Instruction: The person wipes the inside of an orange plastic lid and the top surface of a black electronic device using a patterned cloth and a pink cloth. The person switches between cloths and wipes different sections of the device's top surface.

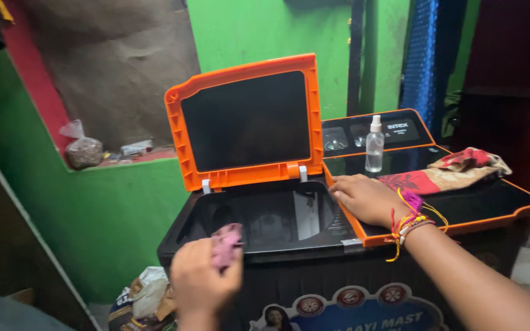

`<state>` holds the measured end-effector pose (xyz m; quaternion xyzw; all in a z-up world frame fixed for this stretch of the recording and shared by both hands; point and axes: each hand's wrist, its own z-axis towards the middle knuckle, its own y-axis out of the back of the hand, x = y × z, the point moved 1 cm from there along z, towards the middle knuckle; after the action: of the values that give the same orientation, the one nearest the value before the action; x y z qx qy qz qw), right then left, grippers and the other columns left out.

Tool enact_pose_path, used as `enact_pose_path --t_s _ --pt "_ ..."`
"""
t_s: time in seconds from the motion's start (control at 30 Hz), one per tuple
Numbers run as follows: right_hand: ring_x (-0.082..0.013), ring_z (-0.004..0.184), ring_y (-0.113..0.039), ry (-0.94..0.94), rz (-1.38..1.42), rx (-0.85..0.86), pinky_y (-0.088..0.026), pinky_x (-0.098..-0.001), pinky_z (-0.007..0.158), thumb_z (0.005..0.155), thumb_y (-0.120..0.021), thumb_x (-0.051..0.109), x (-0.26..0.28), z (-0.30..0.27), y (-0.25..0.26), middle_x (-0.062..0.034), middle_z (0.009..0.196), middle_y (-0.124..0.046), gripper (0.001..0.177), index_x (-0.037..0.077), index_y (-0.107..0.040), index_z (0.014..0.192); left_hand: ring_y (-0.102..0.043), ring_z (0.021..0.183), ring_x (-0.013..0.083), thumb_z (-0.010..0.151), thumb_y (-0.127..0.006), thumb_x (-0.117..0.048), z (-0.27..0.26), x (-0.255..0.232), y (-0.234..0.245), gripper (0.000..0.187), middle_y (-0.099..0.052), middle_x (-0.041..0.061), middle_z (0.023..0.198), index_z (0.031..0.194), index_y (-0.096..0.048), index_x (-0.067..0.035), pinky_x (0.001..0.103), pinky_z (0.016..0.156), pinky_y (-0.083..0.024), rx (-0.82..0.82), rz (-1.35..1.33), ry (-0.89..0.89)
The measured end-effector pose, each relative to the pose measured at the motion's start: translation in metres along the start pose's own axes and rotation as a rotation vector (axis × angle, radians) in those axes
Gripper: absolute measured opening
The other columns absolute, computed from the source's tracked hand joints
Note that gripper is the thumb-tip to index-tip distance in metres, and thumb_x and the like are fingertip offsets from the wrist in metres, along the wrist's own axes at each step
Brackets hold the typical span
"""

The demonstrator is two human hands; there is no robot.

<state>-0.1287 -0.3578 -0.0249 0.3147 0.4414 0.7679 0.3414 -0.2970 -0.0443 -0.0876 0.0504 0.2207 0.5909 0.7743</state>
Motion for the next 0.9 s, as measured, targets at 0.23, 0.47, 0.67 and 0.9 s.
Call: enact_pose_path --t_s 0.23,0.47,0.67,0.9 --pt "-0.0250 0.134 -0.052 0.021 -0.074 0.017 -0.042 -0.0422 0.111 0.095 -0.053 0.033 -0.017 0.016 -0.018 0.0014 0.146 -0.056 0.033 0.025 -0.073 0.120 -0.059 0.086 0.0357 0.065 -0.072 -0.034 -0.016 -0.151 -0.053 0.038 -0.059 0.016 0.083 0.086 -0.061 -0.005 0.046 0.081 -0.044 -0.028 -0.180 -0.230" --pt "-0.0270 0.138 -0.049 -0.076 -0.162 0.092 -0.040 -0.0450 0.113 0.095 -0.056 0.032 -0.002 0.020 -0.019 0.0011 0.151 -0.050 0.030 0.039 -0.076 0.116 -0.063 0.103 0.0314 0.071 -0.065 -0.020 -0.029 -0.094 -0.057 0.041 -0.067 0.012 0.103 0.108 -0.065 -0.004 0.043 0.091 -0.045 0.134 -0.243 -0.405" --pt "-0.0182 0.135 -0.056 -0.213 -0.524 0.263 -0.037 -0.0512 0.117 0.096 -0.057 0.027 0.060 0.008 0.005 0.0062 0.141 -0.060 0.030 0.035 -0.070 0.121 -0.064 0.109 0.0313 0.076 -0.062 -0.014 -0.010 0.036 0.001 0.029 -0.069 0.012 0.104 0.104 -0.066 -0.005 0.052 0.114 -0.036 -0.052 0.022 -0.350" --pt "-0.0311 0.106 -0.070 -0.047 -0.079 0.070 -0.055 -0.0448 0.091 0.098 -0.055 0.038 0.101 -0.003 -0.033 -0.0044 0.107 -0.075 0.034 0.027 -0.066 0.128 -0.061 0.111 0.0397 0.087 -0.063 -0.017 0.007 0.065 0.018 0.015 -0.067 0.019 0.100 0.091 -0.062 -0.003 0.054 0.111 -0.039 -0.119 0.079 -0.015"
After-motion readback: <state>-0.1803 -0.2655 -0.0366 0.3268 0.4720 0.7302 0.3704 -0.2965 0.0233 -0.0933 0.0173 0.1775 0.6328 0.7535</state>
